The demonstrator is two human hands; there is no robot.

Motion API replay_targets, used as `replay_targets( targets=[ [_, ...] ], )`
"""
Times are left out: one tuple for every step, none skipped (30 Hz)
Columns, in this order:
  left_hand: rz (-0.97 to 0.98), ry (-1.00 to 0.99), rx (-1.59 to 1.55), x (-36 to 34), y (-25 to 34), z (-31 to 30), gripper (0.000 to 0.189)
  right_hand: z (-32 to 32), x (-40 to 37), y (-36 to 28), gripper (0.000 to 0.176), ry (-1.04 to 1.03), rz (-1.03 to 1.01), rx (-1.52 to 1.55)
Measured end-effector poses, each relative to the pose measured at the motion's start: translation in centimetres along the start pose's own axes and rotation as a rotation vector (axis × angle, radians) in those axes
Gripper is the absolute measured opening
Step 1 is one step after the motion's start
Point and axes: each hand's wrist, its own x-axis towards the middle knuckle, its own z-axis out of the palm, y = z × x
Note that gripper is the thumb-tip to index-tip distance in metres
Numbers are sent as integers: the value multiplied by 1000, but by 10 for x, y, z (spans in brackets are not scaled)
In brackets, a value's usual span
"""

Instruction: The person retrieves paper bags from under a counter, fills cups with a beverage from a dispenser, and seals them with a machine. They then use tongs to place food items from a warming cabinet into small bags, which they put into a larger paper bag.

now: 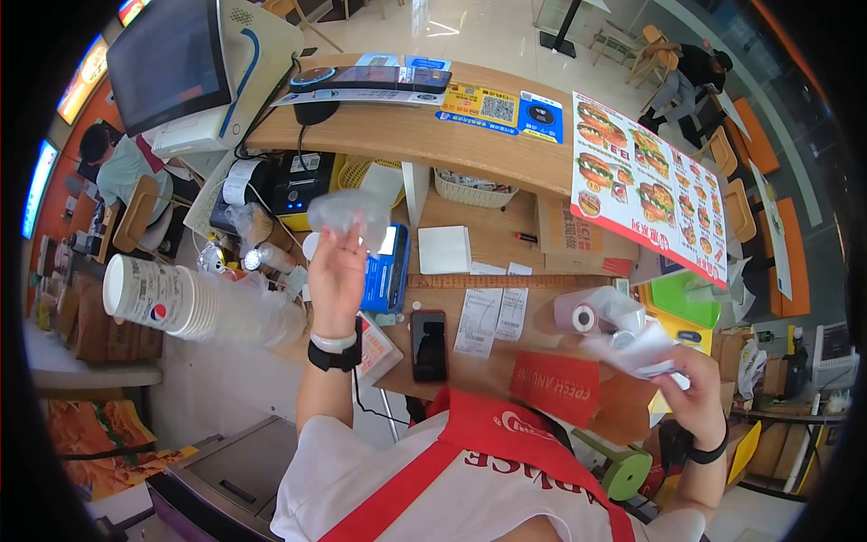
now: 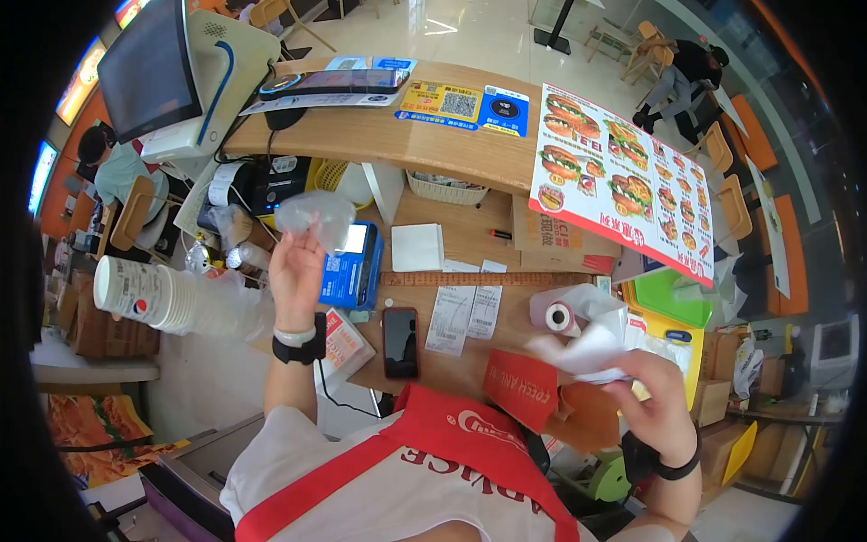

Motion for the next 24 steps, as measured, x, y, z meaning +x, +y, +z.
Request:
replay_targets(
  targets=[
    [-97,-59,-130,-12,0,10,35,8,3,-17,25,7,-99,-5],
    [-104,-65,-128,-24,-2,21,35,14,5,-30,25,16,-195,-14],
    [-178,-146,-191,-35,-6,33,38,16,5,-37,25,25,-187,-14],
    [-255,-225,-256,-45,-12,43,40,17,5,-41,23,-79,-205,36],
    [-266,-176,-251,-53,-18,51,45,16,5,-44,22,-183,-222,86],
    [-282,-181,-253,-60,-26,54,45,18,6,-43,22,-172,-210,84],
    [-344,-284,-314,-68,-32,57,47,22,8,-36,21,-165,-353,12],
    [-405,-387,-377,-76,-39,60,50,25,10,-31,21,-159,-495,-62],
    [-454,-392,-411,-83,-49,58,50,27,15,-31,21,-149,-486,-66],
    [-521,-428,-253,-95,-49,79,49,29,21,-32,20,-58,-540,-62],
    [-556,-428,-133,-113,-48,108,51,32,25,-32,19,31,-592,-59],
    [-589,-427,-12,-128,-48,126,54,35,29,-29,19,37,-582,-62],
    [-599,-432,-13,-134,-54,122,54,40,32,-25,19,16,-613,-2],
    [-485,-541,231,-137,-62,111,62,42,33,-20,19,-6,-646,59],
    [-361,-646,474,-138,-68,103,72,42,32,-14,17,-143,-609,117],
    [-364,-649,474,-136,-71,98,72,40,25,-14,17,-140,-607,116],
    [-556,-707,177,-136,-69,94,74,36,15,-17,17,-102,-580,-23],
    [-733,-759,-127,-133,-66,90,75,33,9,-17,17,-60,-558,-168],
    [-659,-650,137,-138,-53,90,71,30,6,-16,17,-59,-556,-169],
    [-662,-652,137,-136,-53,95,71,27,4,-15,17,1,-604,-301],
    [-390,-893,485,-130,-54,101,67,24,2,-15,18,62,-650,-434],
    [-89,-1109,828,-125,-54,107,63,24,1,-14,18,64,-646,-433],
    [-165,-1126,1060,-126,-48,124,48,24,0,-13,16,34,-642,-502],
    [-166,-1128,1061,-130,-52,125,48,24,-1,-13,14,6,-639,-571]
  ],
)
